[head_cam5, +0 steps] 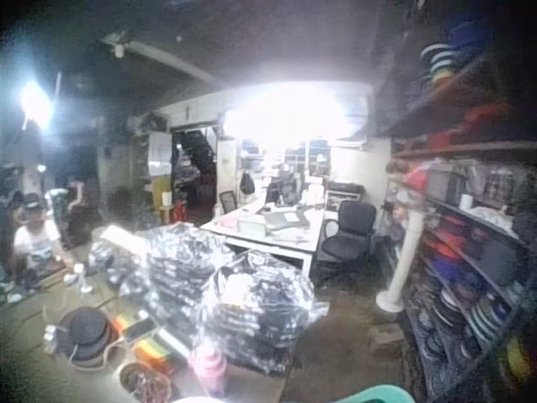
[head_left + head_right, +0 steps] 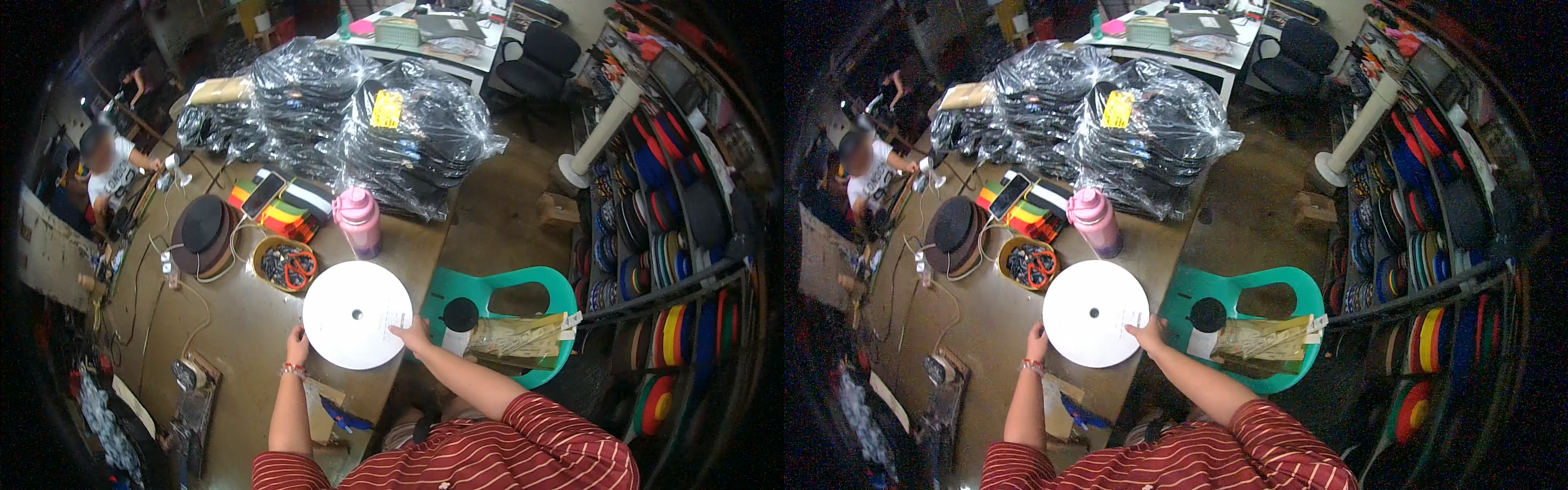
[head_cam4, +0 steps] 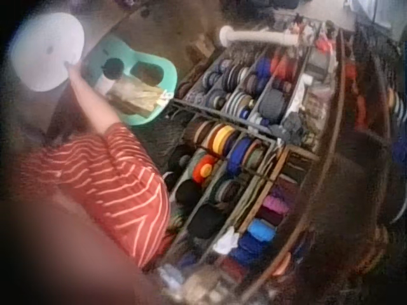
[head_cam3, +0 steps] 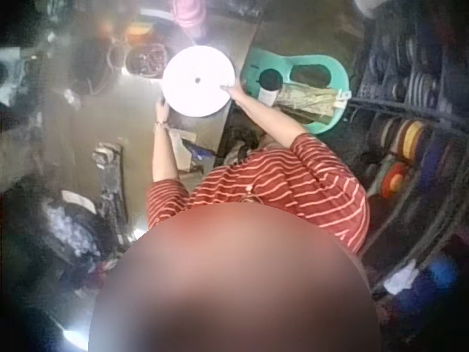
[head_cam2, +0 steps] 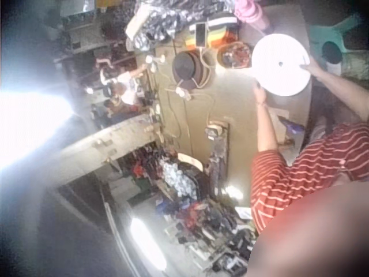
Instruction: The person assembles black webbing straps into a harness-like structure using a hot glue gun. They repeatedly apply glue to strap ends and press them together, forming multiple joints. The person also handles a white circular disc and a black circular pad, placing them on a nearby chair.
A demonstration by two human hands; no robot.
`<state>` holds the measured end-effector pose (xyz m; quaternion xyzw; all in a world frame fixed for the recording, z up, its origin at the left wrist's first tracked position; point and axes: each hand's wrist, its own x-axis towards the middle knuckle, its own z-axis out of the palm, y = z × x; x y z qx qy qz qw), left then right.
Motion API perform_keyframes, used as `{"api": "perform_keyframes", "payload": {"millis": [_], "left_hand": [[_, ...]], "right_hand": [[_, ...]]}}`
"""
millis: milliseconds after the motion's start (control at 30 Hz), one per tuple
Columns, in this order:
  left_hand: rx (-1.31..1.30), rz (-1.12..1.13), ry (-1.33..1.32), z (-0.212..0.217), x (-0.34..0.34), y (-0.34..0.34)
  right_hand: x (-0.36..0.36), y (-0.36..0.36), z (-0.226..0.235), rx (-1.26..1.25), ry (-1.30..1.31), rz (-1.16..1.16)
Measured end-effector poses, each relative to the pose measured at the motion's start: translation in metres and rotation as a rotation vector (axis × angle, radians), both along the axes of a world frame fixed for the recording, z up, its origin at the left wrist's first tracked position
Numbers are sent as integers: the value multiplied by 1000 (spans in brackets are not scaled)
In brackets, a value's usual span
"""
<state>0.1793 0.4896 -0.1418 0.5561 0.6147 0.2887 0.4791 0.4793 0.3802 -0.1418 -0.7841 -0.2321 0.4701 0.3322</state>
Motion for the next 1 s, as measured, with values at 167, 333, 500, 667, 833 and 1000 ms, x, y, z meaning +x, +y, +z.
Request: {"api": "perform_keyframes", "payload": {"millis": [167,333,500,667,833,1000], "left_hand": [[-347,108,-478,11,16,7],[-245,-35,-228,25,41,5],[-115,-114,-261,18,58,-16],[-175,-151,-337,38,97,-48],[-163,-471,-482,96,211,-43],[-174,-769,-744,192,380,-87]], "right_hand": [[3,0,-3,49,2,62],[1,-7,-5,-3,-133,7],[-2,-39,-11,328,365,-291],[27,-94,13,467,170,-232],[123,-149,92,749,-142,-195],[246,-247,223,814,-566,-256]]}}
